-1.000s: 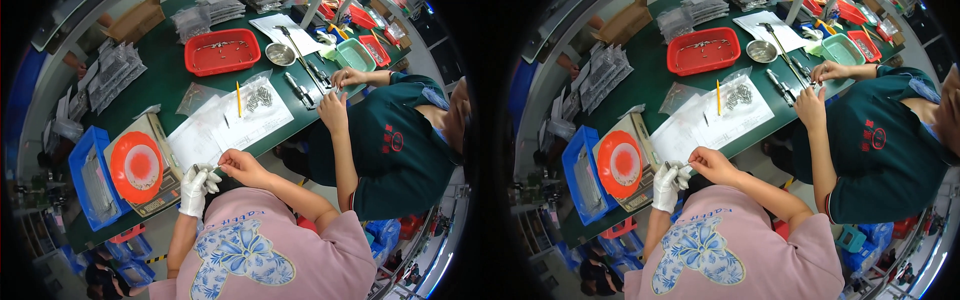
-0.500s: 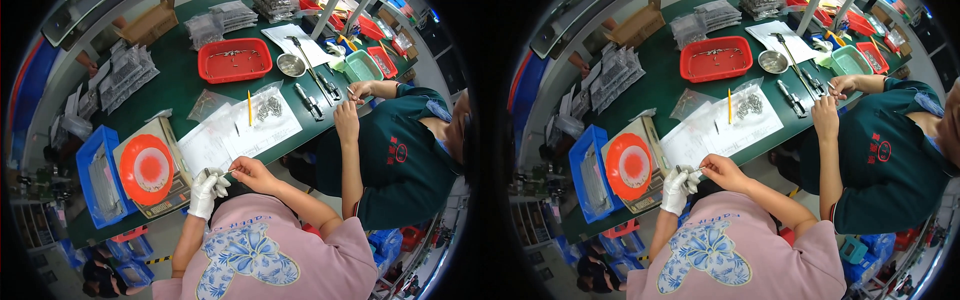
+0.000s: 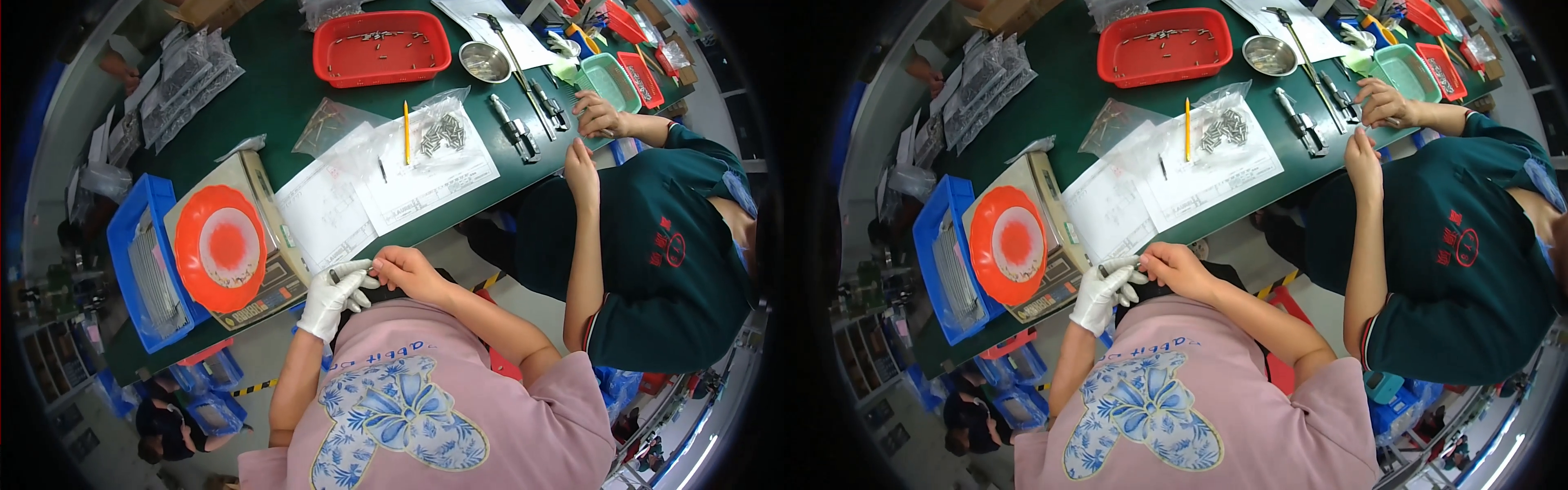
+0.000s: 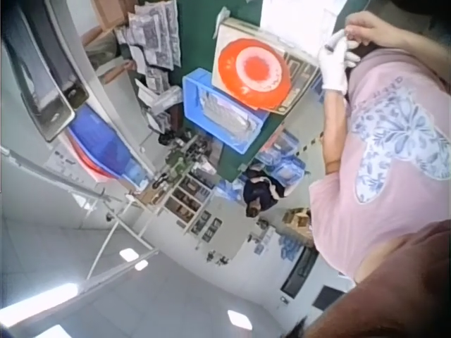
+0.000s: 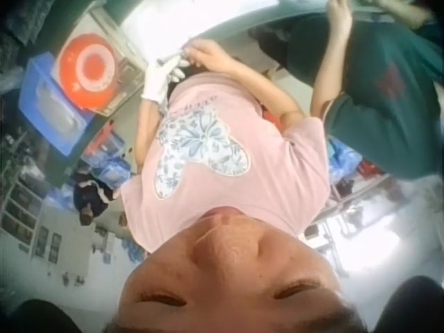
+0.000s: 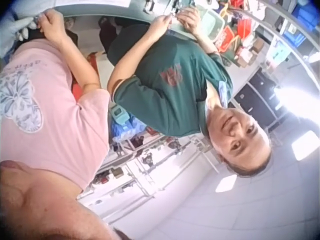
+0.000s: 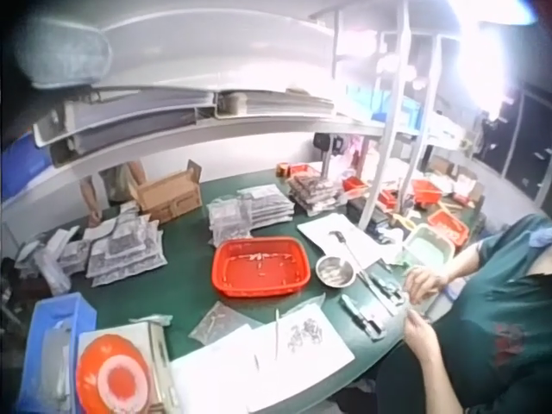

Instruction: The recorder uses tweezers to pick up, inspect, and organize small metal components while referring to technical documents.

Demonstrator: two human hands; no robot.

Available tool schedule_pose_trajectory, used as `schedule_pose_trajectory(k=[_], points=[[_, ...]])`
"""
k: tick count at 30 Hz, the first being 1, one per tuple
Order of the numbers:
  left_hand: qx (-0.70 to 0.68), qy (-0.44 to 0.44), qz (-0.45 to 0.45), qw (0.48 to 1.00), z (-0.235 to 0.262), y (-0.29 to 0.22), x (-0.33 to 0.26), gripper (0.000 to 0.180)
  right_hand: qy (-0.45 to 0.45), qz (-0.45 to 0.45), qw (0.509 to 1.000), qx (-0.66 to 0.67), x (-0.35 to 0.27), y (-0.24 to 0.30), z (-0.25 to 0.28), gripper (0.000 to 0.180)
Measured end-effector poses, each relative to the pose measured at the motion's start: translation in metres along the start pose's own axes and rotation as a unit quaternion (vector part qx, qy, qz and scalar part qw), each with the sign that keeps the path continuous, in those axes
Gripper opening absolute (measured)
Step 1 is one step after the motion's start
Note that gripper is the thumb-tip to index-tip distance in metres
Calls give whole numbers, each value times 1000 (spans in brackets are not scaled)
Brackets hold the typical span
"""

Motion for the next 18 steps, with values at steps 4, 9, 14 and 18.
schedule_pose_trajectory(k=[4, 9, 14, 18], points=[[-30, -8, -13, 999, 14, 6, 3, 25, 29, -70, 997, -7, 7, -30, 15, 28], [-81, -28, -24, 996, 23, 9, -7, 24, -108, -93, 907, -397, 30, -52, 88, 44], [-125, -43, -75, 988, 31, 15, -15, 21, -45, -75, 962, -258, 31, -41, 57, 29], [-91, -53, -108, 989, 26, 14, -16, 19, 71, -73, 994, -27, 10, -6, -17, 32]])
Point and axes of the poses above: each hand's wrist, its own x-axis towards the middle knuckle, its own z-axis out of the back of the hand, y = z × x, the point moved 9 cm from there along x, towards the middle knuckle, and after that the axes turned 12 degrees about z, right-handed, at the moved point
